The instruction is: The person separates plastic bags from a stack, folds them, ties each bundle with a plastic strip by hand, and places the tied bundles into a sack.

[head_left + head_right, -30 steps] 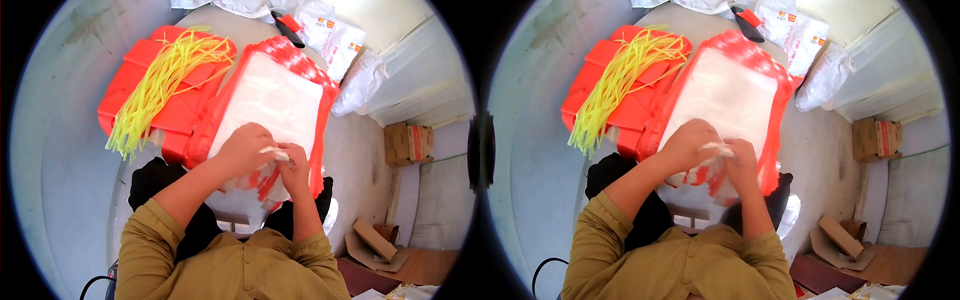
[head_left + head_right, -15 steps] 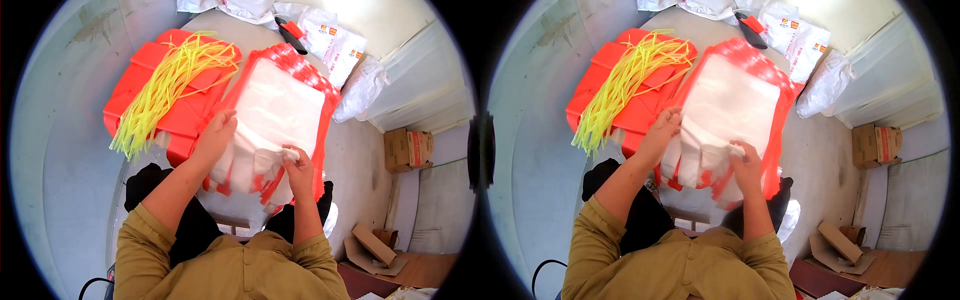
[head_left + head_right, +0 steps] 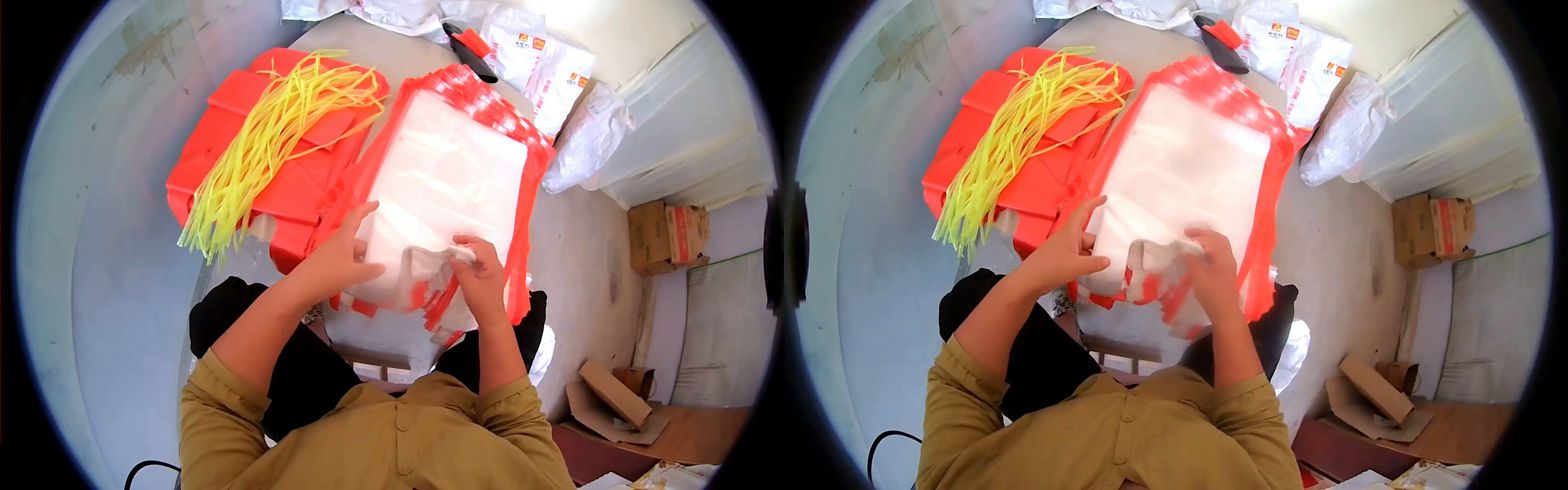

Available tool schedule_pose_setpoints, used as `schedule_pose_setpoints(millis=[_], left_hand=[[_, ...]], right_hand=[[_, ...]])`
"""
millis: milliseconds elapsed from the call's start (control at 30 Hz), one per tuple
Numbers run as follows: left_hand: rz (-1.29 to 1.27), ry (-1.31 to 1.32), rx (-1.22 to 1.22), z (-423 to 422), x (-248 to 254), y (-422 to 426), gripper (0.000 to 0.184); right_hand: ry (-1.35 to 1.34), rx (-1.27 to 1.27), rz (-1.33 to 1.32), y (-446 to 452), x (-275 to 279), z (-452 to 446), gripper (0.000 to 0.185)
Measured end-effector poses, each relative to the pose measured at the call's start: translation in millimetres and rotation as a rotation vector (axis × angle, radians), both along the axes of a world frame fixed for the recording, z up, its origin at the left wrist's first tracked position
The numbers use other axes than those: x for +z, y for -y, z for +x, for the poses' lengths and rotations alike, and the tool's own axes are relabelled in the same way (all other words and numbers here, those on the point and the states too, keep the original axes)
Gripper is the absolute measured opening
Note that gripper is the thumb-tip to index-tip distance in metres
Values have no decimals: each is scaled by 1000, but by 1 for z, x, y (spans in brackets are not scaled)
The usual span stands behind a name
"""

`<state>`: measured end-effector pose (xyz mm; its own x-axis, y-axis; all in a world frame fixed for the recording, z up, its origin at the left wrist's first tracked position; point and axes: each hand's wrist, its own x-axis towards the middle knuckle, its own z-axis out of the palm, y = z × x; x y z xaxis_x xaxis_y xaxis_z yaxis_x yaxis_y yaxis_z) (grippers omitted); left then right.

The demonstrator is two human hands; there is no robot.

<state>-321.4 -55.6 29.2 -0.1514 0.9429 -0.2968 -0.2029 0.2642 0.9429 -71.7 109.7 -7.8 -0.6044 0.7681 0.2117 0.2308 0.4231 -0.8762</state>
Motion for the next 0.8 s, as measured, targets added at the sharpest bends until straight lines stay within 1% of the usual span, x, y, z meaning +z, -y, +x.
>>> schedule_pose_setpoints(millis=[67,167,267,367,467,567,667,800], left_hand=[[-7,-60,-36,-1,-2,5,92],[-43,-99,-25,1,9,4,89],[-79,-206,12,2,12,-5,83],[5,-205,-20,4,6,-19,76],[11,-340,-49,12,7,-38,69],[11,-417,-59,24,8,-58,61],[-98,-145,-42,37,21,-72,54],[-66,-107,-54,40,10,-79,50]], right_hand=[[115,66,307,2,2,1,38],[164,52,382,11,-8,6,39],[164,55,497,15,-4,7,33],[185,85,603,15,-2,9,34],[173,95,672,15,-1,9,35],[154,111,696,16,-1,8,36],[151,130,704,15,-1,9,37],[178,133,705,17,5,10,38]])
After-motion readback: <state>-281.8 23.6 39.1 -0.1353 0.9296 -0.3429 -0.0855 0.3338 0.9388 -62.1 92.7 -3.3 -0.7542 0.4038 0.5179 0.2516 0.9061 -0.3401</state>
